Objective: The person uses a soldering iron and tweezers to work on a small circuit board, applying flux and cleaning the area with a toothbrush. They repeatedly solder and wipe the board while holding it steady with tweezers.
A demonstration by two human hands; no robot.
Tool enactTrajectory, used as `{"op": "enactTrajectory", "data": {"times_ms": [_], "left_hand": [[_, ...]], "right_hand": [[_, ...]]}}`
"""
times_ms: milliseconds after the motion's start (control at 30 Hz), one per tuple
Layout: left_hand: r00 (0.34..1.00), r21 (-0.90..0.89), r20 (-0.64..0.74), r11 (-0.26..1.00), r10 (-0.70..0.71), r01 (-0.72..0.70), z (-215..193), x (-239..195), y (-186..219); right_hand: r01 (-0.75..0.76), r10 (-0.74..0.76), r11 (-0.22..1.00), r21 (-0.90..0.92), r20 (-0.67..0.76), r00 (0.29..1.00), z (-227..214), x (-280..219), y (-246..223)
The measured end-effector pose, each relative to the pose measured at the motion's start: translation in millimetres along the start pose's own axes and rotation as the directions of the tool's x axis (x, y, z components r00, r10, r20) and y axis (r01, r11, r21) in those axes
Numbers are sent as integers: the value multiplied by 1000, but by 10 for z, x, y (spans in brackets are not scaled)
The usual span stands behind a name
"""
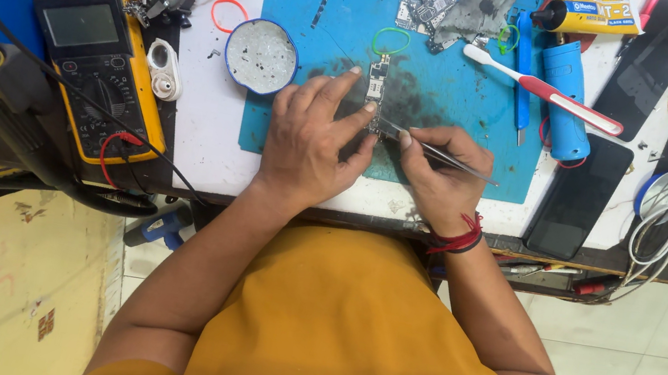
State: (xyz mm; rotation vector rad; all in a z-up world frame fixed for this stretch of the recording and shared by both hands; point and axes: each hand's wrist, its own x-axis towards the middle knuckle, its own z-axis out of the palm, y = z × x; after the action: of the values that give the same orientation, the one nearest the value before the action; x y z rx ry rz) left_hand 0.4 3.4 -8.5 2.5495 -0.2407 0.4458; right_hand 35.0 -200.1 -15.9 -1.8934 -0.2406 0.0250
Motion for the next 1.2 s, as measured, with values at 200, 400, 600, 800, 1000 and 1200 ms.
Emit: {"op": "enactTrajectory", "data": {"times_ms": [200, 400, 600, 800, 1000, 1200], "left_hand": [[1000, 7, 2, 1000, 0, 0, 6, -4, -1], [1000, -5, 3, 1000, 2, -1, -4, 1, 2], [1000, -2, -4, 1000, 4, -4, -7, 8, 7], [1000, 5, 2, 1000, 4, -4, -9, 11, 10], [1000, 8, 3, 1000, 0, 0, -10, 9, 10], [1000, 11, 2, 1000, 1, -1, -5, 3, 11]], "right_hand": [[19, -18, 1000, 21, -18, 1000, 12, 1, 8], [11, -11, 1000, 26, -11, 1000, 4, 2, -1], [19, -19, 1000, 15, -12, 1000, 8, 3, -4], [0, 1, 1000, 21, -7, 1000, 1, 4, -16], [-12, 12, 1000, 29, -7, 1000, 4, 5, -19], [24, -23, 999, 38, -21, 1000, 10, -1, -12]]}}
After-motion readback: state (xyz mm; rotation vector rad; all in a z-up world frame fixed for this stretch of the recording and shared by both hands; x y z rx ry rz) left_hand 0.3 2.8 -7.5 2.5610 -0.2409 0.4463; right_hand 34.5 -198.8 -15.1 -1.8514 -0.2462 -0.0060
